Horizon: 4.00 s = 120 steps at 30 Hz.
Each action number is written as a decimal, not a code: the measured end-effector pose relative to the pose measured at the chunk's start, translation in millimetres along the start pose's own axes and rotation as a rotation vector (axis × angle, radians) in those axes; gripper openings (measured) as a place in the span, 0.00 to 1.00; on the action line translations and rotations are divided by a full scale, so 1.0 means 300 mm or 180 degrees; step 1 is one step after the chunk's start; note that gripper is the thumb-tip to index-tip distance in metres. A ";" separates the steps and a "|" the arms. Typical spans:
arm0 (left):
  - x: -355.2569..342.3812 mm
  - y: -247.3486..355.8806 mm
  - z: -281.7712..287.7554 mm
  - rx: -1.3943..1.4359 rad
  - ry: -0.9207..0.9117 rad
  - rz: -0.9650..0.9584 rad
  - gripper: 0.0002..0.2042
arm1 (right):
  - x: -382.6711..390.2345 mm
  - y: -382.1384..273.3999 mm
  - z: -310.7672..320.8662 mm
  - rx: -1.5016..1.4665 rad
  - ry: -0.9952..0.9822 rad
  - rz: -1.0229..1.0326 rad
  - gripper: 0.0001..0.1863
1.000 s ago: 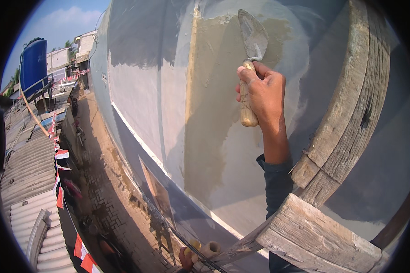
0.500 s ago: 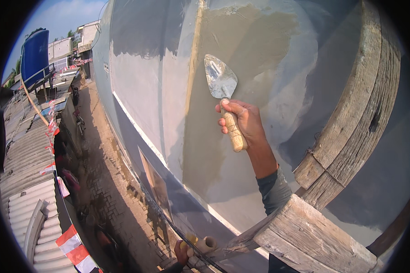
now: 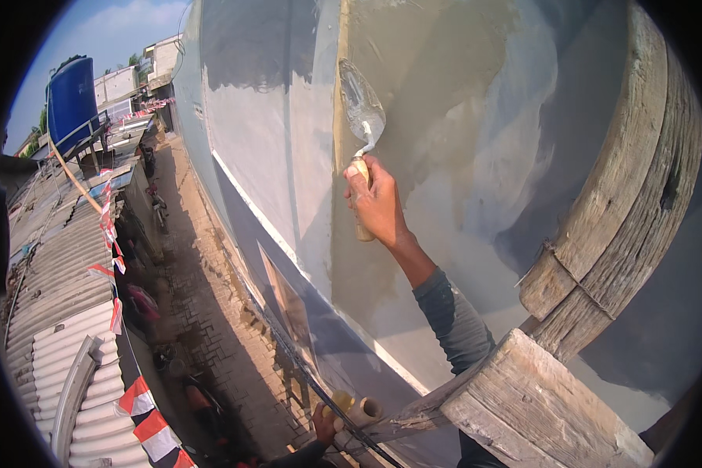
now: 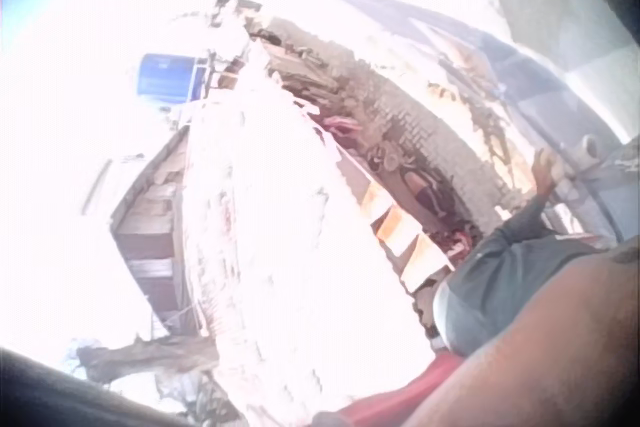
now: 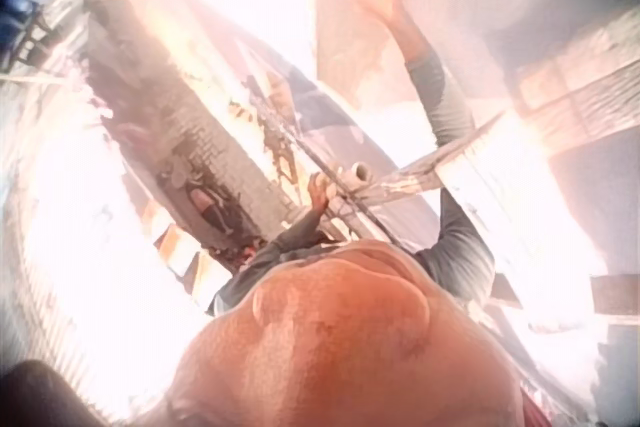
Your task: The person plasters an exterior wall by applying and smoothing compound using a trowel and wiping the surface with a sponge.
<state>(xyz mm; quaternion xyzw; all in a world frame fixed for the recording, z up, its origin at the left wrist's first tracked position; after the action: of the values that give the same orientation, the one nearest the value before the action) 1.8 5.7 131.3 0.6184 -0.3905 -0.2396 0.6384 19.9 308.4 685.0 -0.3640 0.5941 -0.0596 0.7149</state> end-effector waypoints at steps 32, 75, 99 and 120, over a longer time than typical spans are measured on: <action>0.017 0.029 -0.004 0.0101 0.0121 0.0447 0.09 | 0.128 0.133 -0.041 -0.0331 0.0064 -0.0620 0.14; -0.194 0.154 -0.065 0.0060 -0.2227 0.1266 0.16 | 1.393 -1.143 0.272 0.2709 -0.1284 -0.3527 0.16; -0.207 0.176 -0.140 0.0120 -0.2641 0.1690 0.16 | 1.192 -1.464 -0.022 0.0755 0.3671 -0.1352 0.20; -0.180 0.212 -0.193 0.0180 -0.2756 0.1743 0.15 | 1.228 -1.454 0.014 0.7135 0.0192 -0.1354 0.31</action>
<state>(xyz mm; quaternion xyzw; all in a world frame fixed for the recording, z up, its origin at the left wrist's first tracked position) 5.3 91.0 186.4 0.3546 -0.7731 -0.2872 0.4406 280.8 -198.0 646.0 0.3874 0.1498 -0.6851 0.5984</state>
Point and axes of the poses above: each hand's wrist, its own x-axis away from the middle knuckle, its own z-axis out of the back of the hand, y = z × x, the point moved 5 cm from there along -x, towards the middle knuckle, and after that the axes turned 15 degrees about z, right-handed, at the moved point
